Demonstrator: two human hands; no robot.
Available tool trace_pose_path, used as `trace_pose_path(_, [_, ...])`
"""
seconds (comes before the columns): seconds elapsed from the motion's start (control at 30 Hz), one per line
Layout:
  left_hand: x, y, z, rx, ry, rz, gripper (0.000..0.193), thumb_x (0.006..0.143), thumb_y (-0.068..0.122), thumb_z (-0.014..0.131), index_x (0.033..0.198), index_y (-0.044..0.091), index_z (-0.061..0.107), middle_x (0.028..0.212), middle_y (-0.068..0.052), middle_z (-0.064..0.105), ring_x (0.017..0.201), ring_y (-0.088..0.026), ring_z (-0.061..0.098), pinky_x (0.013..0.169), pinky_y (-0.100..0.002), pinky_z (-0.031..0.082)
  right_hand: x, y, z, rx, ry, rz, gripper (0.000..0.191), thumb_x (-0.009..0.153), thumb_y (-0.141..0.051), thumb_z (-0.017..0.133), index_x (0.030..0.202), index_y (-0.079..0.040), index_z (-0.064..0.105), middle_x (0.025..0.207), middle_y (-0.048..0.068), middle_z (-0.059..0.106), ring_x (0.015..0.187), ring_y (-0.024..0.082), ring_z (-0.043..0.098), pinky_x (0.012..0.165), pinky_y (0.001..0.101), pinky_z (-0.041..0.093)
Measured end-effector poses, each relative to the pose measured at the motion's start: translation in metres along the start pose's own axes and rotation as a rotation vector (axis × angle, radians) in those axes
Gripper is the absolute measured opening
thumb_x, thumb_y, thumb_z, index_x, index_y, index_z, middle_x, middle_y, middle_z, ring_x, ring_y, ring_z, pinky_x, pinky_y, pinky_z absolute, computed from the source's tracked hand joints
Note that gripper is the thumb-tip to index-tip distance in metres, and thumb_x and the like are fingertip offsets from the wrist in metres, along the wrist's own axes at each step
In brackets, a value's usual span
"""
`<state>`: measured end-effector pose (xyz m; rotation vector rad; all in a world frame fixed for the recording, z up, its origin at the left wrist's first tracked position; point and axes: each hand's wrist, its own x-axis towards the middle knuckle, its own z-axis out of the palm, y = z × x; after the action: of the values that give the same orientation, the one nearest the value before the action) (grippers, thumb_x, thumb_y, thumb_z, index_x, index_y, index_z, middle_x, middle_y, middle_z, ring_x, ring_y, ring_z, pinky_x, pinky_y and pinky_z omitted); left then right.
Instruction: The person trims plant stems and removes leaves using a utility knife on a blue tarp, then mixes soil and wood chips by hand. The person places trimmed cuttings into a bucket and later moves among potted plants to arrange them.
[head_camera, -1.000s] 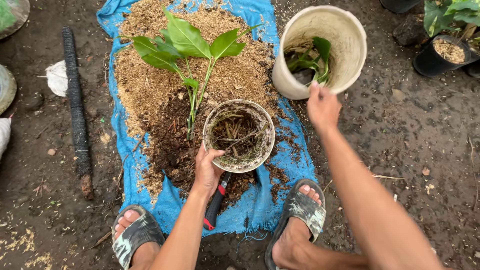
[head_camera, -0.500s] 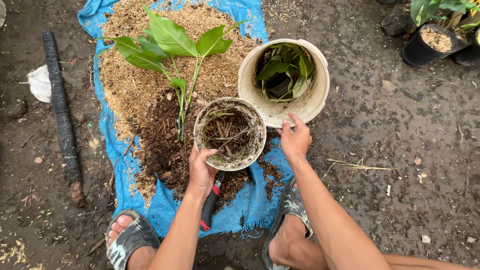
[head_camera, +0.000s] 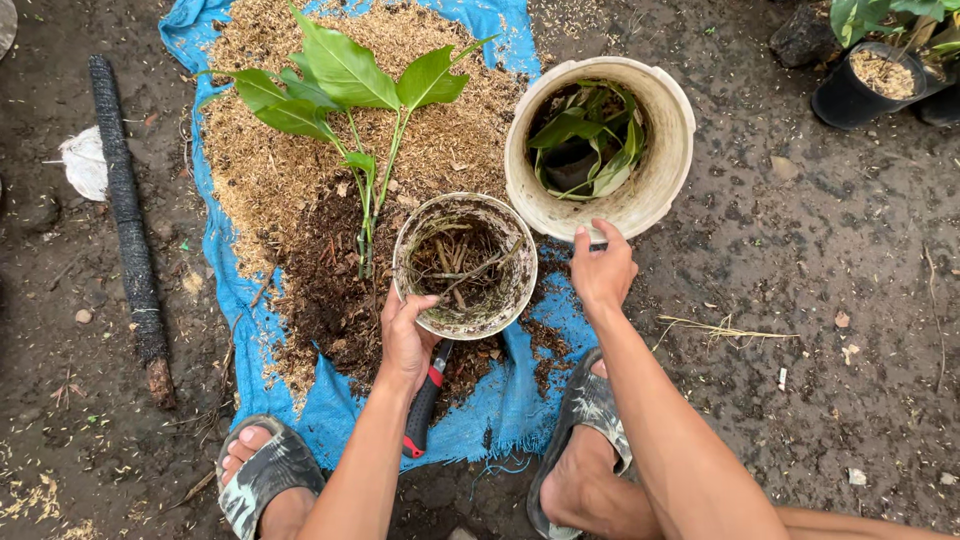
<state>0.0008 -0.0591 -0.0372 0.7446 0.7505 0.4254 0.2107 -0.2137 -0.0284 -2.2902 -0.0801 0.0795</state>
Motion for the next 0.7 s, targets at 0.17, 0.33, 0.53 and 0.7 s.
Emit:
trace_pose_path(0.17, [-0.002, 0.003, 0.004, 0.013, -0.002, -0.002, 0.066, 0.084, 0.012, 0.059, 0.148, 0.017, 0.041, 0.095, -0.007, 0.055, 0.087, -0.022, 0.066, 0.077, -0.046, 0.065, 0.002, -0.018, -0.014, -0.347, -0.065, -0.092, 0.047, 0.089, -0.028, 0.076, 0.134, -0.017, 0.067, 0.098, 0.013, 0.069, 0.097, 0.031, 0.066, 0.090, 0.0461, 0.053])
trace_pose_path(0.33, [-0.004, 0.004, 0.008, 0.045, 0.011, -0.016, 0.065, 0.082, 0.011, 0.058, 0.145, 0.014, 0.044, 0.106, -0.004, 0.062, 0.091, -0.019, 0.069, 0.078, -0.045, 0.066, 0.033, -0.022, -0.015, -0.485, -0.226, -0.573, 0.066, 0.079, -0.016, 0.079, 0.143, -0.015, 0.061, 0.137, 0.015, 0.050, 0.131, 0.033, 0.044, 0.113, 0.0505, 0.041])
trace_pose_path(0.53, [-0.004, -0.003, 0.012, 0.029, -0.001, -0.041, 0.065, 0.082, 0.011, 0.060, 0.146, 0.014, 0.046, 0.103, -0.007, 0.062, 0.087, -0.019, 0.069, 0.077, -0.045, 0.066, 0.097, -0.018, 0.013, -0.714, -0.421, -0.743, 0.066, 0.079, -0.013, 0.076, 0.142, -0.015, 0.057, 0.152, 0.015, 0.042, 0.134, 0.039, 0.039, 0.107, 0.0592, 0.036])
trace_pose_path(0.7, [-0.001, -0.005, 0.013, -0.006, 0.042, -0.067, 0.058, 0.085, 0.014, 0.063, 0.141, 0.012, 0.049, 0.098, -0.004, 0.066, 0.084, -0.017, 0.070, 0.077, -0.043, 0.065, 0.130, -0.011, 0.028, -0.935, -0.504, -0.775, 0.066, 0.079, -0.019, 0.074, 0.143, -0.027, 0.057, 0.147, 0.010, 0.049, 0.139, 0.035, 0.037, 0.113, 0.0538, 0.031])
